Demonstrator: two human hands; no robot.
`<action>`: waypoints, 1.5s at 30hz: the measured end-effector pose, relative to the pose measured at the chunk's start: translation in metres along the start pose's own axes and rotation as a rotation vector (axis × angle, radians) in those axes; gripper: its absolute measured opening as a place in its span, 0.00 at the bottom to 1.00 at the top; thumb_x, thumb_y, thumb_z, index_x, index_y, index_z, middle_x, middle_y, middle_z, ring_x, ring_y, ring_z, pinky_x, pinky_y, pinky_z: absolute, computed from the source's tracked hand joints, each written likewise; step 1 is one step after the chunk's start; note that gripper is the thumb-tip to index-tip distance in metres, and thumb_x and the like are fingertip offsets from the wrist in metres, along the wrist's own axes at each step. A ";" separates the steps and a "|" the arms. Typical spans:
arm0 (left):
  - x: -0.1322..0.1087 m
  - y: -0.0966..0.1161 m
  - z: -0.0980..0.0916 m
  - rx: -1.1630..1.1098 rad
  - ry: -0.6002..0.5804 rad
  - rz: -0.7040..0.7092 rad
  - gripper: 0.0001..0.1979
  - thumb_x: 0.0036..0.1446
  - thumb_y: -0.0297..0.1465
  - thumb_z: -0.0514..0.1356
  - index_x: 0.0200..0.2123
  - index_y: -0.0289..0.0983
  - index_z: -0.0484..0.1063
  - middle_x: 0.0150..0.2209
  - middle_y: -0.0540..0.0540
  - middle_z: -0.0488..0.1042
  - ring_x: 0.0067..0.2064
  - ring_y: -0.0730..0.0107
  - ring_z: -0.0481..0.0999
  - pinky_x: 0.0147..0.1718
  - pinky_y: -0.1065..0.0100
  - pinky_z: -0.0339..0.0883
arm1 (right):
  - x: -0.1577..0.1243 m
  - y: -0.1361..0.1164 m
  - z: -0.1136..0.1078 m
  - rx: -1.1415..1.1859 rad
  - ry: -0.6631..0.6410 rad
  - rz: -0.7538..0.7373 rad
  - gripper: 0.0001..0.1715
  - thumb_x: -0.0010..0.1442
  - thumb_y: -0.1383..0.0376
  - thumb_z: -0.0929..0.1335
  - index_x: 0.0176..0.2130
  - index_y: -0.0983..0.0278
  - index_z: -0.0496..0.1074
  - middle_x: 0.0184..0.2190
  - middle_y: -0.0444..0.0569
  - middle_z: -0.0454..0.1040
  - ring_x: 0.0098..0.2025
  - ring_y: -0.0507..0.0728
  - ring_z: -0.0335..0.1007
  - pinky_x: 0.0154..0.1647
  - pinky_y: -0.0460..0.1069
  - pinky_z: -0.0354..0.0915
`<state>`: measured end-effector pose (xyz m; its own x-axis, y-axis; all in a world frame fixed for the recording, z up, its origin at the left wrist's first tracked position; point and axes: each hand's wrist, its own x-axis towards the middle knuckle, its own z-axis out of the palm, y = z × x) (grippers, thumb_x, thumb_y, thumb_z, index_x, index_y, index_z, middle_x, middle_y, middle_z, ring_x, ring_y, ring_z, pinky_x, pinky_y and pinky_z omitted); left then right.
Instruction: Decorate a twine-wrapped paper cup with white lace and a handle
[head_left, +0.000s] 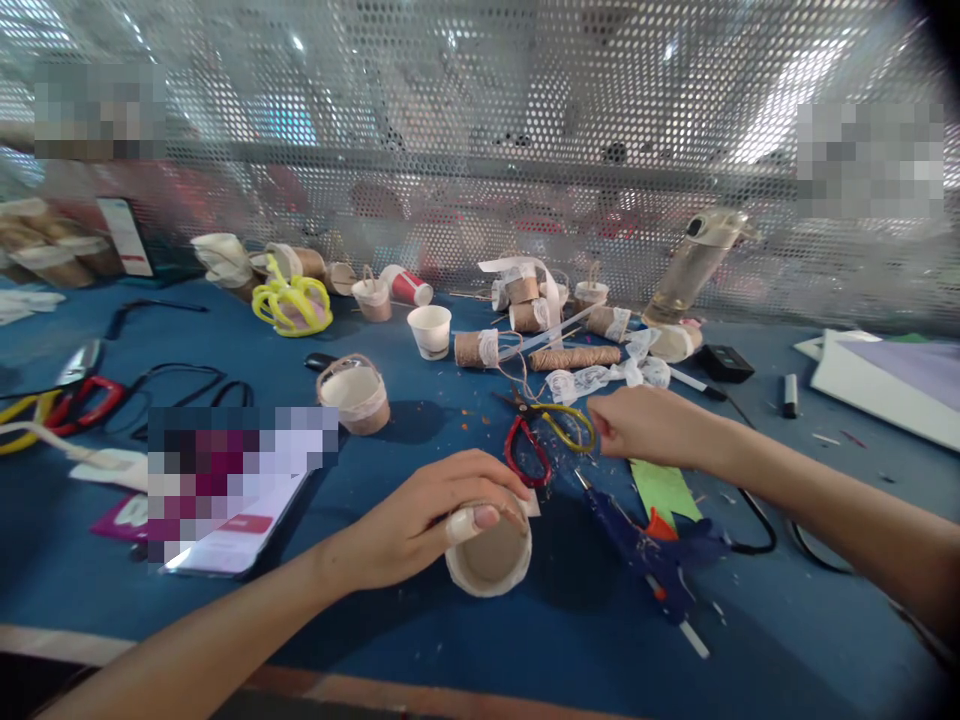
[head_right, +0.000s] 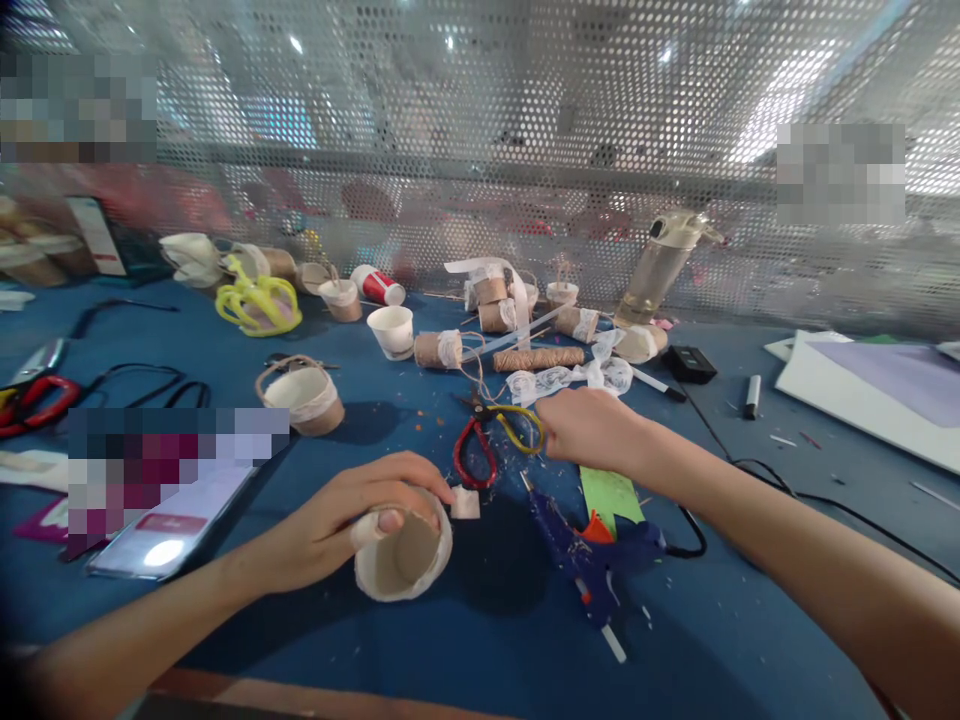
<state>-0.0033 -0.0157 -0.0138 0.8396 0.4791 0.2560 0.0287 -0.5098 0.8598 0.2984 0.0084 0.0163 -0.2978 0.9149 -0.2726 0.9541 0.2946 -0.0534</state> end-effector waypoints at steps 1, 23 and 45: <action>0.000 0.000 0.001 -0.006 0.008 0.017 0.16 0.74 0.37 0.51 0.47 0.39 0.78 0.52 0.41 0.77 0.55 0.58 0.73 0.57 0.60 0.64 | -0.001 0.004 -0.004 0.045 0.012 -0.006 0.12 0.52 0.72 0.67 0.37 0.64 0.74 0.27 0.49 0.75 0.29 0.58 0.71 0.28 0.49 0.53; 0.007 -0.011 0.017 -0.126 0.211 0.102 0.20 0.74 0.38 0.50 0.46 0.36 0.80 0.48 0.38 0.81 0.52 0.56 0.78 0.52 0.60 0.69 | 0.057 -0.006 0.012 0.577 0.468 0.023 0.07 0.61 0.63 0.73 0.37 0.65 0.78 0.34 0.50 0.81 0.39 0.61 0.79 0.45 0.55 0.72; 0.001 -0.020 -0.012 0.775 0.190 -0.103 0.16 0.73 0.31 0.51 0.58 0.35 0.71 0.50 0.38 0.80 0.50 0.52 0.79 0.50 0.51 0.72 | 0.090 -0.035 0.024 0.321 0.509 0.024 0.17 0.68 0.60 0.70 0.53 0.66 0.72 0.51 0.53 0.75 0.48 0.59 0.76 0.48 0.58 0.74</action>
<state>-0.0097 0.0035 -0.0257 0.7074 0.6287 0.3230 0.5278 -0.7738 0.3501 0.2394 0.0738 -0.0293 -0.1785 0.9607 0.2124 0.8990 0.2470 -0.3616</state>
